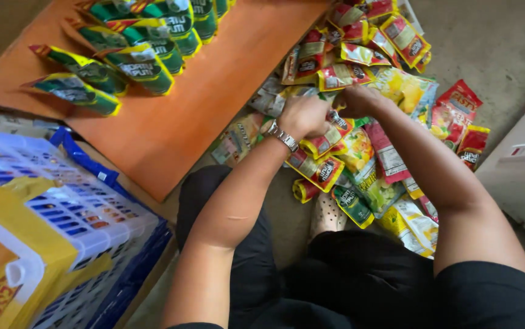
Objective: Organizing and stocking small condiment packets onto a grocery shelf from a pile on the floor.
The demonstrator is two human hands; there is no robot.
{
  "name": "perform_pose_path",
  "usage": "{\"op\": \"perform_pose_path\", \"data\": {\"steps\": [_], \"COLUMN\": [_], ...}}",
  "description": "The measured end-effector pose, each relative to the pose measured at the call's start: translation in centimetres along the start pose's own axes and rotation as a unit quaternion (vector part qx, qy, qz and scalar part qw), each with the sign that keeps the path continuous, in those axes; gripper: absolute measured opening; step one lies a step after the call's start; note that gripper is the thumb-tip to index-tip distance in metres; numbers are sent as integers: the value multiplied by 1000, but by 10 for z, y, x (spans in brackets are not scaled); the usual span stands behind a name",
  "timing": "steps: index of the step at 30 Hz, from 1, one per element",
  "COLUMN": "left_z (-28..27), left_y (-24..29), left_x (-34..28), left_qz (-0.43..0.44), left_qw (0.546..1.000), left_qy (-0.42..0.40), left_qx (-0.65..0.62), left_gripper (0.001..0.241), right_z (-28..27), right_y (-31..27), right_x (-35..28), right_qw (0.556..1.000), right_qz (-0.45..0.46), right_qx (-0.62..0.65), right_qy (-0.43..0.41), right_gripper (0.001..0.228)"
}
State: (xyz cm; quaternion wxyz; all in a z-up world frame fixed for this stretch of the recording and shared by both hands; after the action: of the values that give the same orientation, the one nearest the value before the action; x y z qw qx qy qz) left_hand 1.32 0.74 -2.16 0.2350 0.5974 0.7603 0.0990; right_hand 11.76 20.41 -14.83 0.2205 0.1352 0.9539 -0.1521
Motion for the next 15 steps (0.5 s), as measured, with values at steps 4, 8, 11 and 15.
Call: {"op": "perform_pose_path", "data": {"steps": [4,8,11,15], "left_z": [7,10,5,-8], "left_y": [0,-11,-20,-29], "left_x": [7,12,12,9], "left_qz": [-9,-24,-36,-62], "left_qw": [1000,999,998,997], "left_qy": [-27,-18,-30,-28], "left_qx": [2,27,33,22], "left_gripper": [32,34,38,43], "right_z": [54,98,94,53], "right_y": [59,87,82,39], "right_x": [21,44,50,48], "right_qw": [999,997,995,986], "right_qz": [42,38,38,48], "right_qx": [-18,71,89,134], "right_qy": [24,3,15,82], "right_gripper": [44,39,39,31]}}
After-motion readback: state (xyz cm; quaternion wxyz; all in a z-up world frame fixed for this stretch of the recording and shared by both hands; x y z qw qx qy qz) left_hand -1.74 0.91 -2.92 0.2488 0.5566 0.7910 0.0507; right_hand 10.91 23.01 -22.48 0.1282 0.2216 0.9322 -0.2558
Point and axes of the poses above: each hand's wrist, its own x-axis towards the middle knuckle, its own z-axis out of the palm, y = z × x, the point moved 2 cm from there along x, towards the middle knuckle, and after that the axes turned 5 degrees about -x, right-handed, at the moved point
